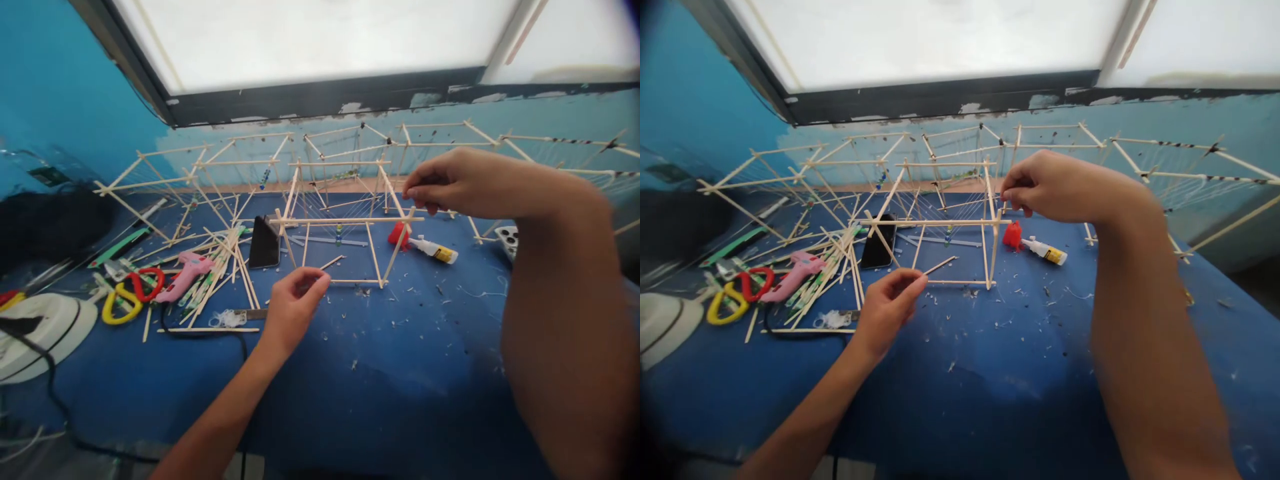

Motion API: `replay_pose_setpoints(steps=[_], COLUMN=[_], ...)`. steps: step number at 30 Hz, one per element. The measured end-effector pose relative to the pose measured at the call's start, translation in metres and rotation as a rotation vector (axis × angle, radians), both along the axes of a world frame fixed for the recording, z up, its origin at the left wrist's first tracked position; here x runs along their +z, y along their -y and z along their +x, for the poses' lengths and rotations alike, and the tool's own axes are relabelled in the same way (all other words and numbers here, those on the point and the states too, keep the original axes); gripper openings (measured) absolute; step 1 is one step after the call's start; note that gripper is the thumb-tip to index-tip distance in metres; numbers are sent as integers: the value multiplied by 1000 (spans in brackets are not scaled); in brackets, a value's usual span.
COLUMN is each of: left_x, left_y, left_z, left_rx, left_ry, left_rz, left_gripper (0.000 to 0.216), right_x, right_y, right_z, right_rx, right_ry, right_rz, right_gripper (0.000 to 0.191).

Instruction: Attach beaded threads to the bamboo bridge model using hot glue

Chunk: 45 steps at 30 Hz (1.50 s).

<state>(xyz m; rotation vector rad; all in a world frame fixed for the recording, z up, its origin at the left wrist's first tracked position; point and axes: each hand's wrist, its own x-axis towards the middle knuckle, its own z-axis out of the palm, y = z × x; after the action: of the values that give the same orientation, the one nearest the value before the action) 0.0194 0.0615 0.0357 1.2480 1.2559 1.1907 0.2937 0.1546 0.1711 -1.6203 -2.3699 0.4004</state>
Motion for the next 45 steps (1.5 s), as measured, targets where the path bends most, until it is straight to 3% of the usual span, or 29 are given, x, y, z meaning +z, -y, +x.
replay_pose_setpoints(steps=[3,6,16,27,35,45], left_x=[-6,-9,-16,-21,-14,-16], left_y=[-18,-27,-35,-37,-49,-69], left_z=[13,21,38,37,47,54], left_rx=[10,73,174,198,281,336], left_ry=[270,349,210,6,72,134], left_rz=[-140,-123,-4,119,114,227], left_gripper=[24,26,19,36,35,38], right_x=[-3,-6,0,-3,0,2], right_y=[-6,-12,-5,-14,-4,-5], right_z=[3,6,3,2,-3,-2], right_rx=[-13,-17,10,54,52,74], right_ry=[37,41,55,-59,-119,-98], right_rz=[11,20,20,-10,21,6], right_gripper=[36,38,22,14,5,15])
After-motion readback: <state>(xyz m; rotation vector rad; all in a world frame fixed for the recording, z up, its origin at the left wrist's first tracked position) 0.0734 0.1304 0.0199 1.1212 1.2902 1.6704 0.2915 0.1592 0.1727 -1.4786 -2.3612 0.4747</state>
